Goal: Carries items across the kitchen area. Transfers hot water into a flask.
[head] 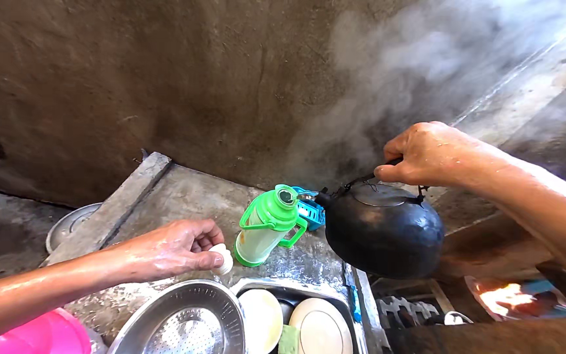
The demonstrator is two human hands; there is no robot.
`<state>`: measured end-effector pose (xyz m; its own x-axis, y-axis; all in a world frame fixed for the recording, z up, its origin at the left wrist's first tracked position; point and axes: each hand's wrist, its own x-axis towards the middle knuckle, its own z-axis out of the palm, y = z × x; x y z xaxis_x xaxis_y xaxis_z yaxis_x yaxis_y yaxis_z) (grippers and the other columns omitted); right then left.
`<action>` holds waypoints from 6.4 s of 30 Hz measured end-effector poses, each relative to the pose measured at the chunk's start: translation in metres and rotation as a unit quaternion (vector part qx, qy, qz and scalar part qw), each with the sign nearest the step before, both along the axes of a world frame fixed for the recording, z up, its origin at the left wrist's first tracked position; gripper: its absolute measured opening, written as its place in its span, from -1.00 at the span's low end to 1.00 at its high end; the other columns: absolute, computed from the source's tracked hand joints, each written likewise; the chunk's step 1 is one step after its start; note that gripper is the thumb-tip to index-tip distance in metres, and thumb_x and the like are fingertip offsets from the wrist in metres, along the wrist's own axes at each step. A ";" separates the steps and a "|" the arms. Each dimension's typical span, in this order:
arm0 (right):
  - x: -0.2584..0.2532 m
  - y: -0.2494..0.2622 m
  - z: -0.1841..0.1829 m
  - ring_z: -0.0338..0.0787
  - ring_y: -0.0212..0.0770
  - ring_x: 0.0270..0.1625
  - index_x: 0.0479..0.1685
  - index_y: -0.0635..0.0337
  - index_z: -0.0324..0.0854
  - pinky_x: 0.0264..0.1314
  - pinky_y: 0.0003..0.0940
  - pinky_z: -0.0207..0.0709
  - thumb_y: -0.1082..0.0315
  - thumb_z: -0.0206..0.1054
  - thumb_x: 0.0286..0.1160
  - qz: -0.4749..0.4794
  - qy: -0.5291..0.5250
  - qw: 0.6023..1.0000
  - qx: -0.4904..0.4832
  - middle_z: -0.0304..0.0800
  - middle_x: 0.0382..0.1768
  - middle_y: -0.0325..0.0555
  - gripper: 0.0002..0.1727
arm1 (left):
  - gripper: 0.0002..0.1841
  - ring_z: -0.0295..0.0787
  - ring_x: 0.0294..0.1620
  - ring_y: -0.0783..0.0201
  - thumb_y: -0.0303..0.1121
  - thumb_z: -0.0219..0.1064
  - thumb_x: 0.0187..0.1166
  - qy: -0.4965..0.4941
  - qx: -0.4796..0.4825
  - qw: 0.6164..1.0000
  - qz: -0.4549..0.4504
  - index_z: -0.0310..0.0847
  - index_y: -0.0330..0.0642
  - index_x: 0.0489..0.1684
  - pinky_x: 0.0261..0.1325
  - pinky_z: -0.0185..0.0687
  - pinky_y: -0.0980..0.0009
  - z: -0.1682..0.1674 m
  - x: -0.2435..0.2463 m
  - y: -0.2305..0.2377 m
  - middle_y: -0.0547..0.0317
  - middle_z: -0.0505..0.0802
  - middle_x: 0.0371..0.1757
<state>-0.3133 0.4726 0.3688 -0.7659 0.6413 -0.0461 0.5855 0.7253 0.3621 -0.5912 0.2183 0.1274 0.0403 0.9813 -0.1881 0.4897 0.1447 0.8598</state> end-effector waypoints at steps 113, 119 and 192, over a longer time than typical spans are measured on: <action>0.024 -0.019 -0.059 0.78 0.06 -0.30 -0.51 0.03 0.68 -0.36 0.14 0.55 -0.06 0.40 0.48 -0.039 -0.160 0.986 0.002 0.70 -0.50 -0.08 -0.62 | -0.56 0.78 -0.20 0.47 0.08 0.44 0.48 -0.004 0.041 0.999 -0.029 0.72 0.09 0.23 -0.12 0.72 0.45 0.013 0.026 0.034 0.37 0.85 -0.12; 0.053 -0.029 -0.095 0.82 0.10 -0.24 -0.43 0.08 0.71 -0.29 0.15 0.59 0.02 0.40 0.48 -0.104 -0.186 0.976 -0.043 0.75 -0.44 -0.01 -0.67 | -0.60 0.78 -0.17 0.50 0.04 0.43 0.51 0.013 0.010 0.996 -0.082 0.76 0.08 0.21 -0.06 0.70 0.47 0.004 0.049 0.036 0.39 0.86 -0.13; 0.222 -0.067 -0.159 0.80 0.07 -0.23 -0.43 0.11 0.70 -0.20 0.18 0.53 -0.05 0.24 0.55 -0.169 0.193 0.948 -0.190 0.75 -0.45 0.00 -0.58 | -0.53 0.73 -0.56 0.22 0.03 -0.07 0.90 -0.302 -0.032 0.891 0.337 0.61 -0.17 0.17 -0.61 0.56 0.43 -0.083 0.193 0.119 0.04 0.78 -0.37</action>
